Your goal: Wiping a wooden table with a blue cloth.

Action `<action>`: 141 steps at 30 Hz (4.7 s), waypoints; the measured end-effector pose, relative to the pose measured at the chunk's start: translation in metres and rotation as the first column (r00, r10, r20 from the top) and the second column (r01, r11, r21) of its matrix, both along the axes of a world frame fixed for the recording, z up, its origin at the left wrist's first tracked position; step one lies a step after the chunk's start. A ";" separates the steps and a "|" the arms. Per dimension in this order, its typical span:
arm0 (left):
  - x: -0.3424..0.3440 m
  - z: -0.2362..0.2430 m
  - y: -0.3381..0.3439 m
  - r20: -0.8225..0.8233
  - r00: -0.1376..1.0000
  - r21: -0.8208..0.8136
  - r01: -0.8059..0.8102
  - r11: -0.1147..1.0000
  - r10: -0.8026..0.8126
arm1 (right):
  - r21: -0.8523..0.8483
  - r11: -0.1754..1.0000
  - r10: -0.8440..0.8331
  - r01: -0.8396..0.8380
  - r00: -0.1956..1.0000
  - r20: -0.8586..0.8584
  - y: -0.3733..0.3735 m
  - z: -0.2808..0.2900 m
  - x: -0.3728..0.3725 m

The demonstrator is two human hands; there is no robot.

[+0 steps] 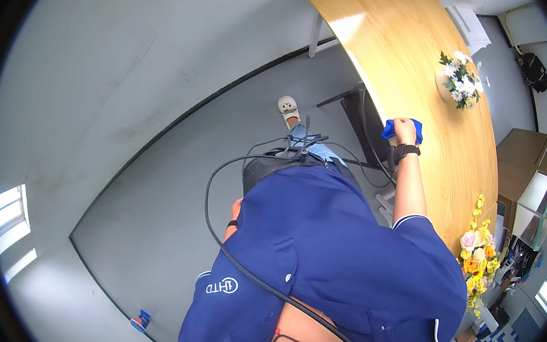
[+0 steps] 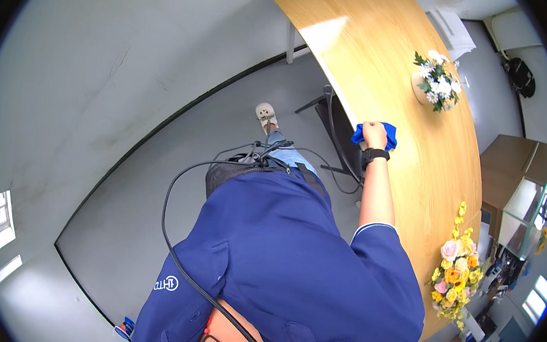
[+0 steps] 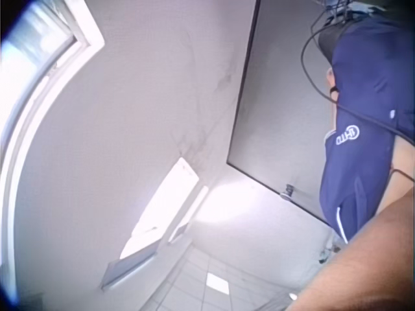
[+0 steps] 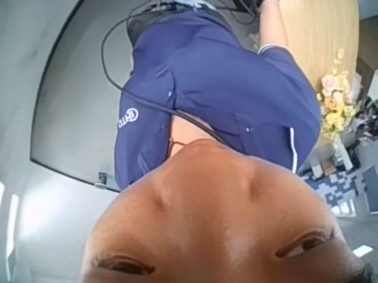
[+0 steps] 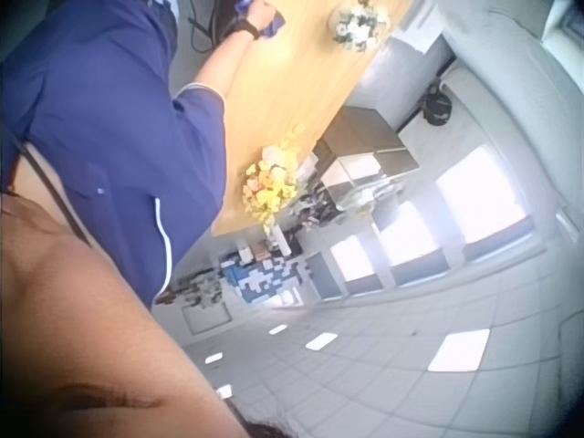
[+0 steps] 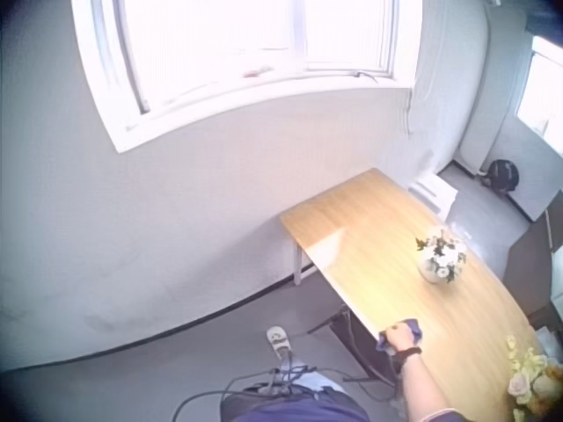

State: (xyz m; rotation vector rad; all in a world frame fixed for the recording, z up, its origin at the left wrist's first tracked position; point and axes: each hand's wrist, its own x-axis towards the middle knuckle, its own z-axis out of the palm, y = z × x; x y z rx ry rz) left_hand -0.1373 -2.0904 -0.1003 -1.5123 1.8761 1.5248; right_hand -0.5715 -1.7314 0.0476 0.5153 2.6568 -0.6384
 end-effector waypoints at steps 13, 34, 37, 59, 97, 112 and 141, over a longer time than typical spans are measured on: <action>-0.192 0.092 -0.091 -0.011 0.983 -0.022 -0.182 0.983 0.182 | -0.046 0.963 0.262 -0.266 0.961 -0.088 -0.178 -0.015 -0.182; -0.139 0.040 -0.081 0.028 0.959 -0.002 -0.283 0.959 0.283 | 0.279 0.707 0.707 -0.650 0.648 -0.284 -0.310 -0.032 -0.295; -0.149 0.037 -0.090 0.024 0.971 -0.011 -0.239 0.971 0.239 | 0.264 0.750 0.661 -0.607 0.709 -0.247 -0.283 -0.028 -0.289; -0.098 0.037 -0.048 -0.236 0.962 -0.047 -0.154 0.987 0.139 | 0.143 0.971 0.204 -0.189 0.974 -0.095 0.008 -0.034 -0.087; 0.033 -0.053 0.102 -0.148 0.975 0.348 0.209 0.914 -0.167 | 0.116 0.948 -0.286 0.297 0.953 -0.101 0.310 0.014 0.304; -0.049 0.086 0.323 -0.011 0.508 -0.187 0.845 0.501 -0.861 | 0.155 0.872 -0.445 0.464 0.885 -0.140 0.435 0.023 0.406; -0.039 0.087 0.403 0.055 0.453 -0.254 0.868 0.426 -0.890 | 0.298 0.885 -0.402 0.359 0.911 0.097 0.534 0.012 0.471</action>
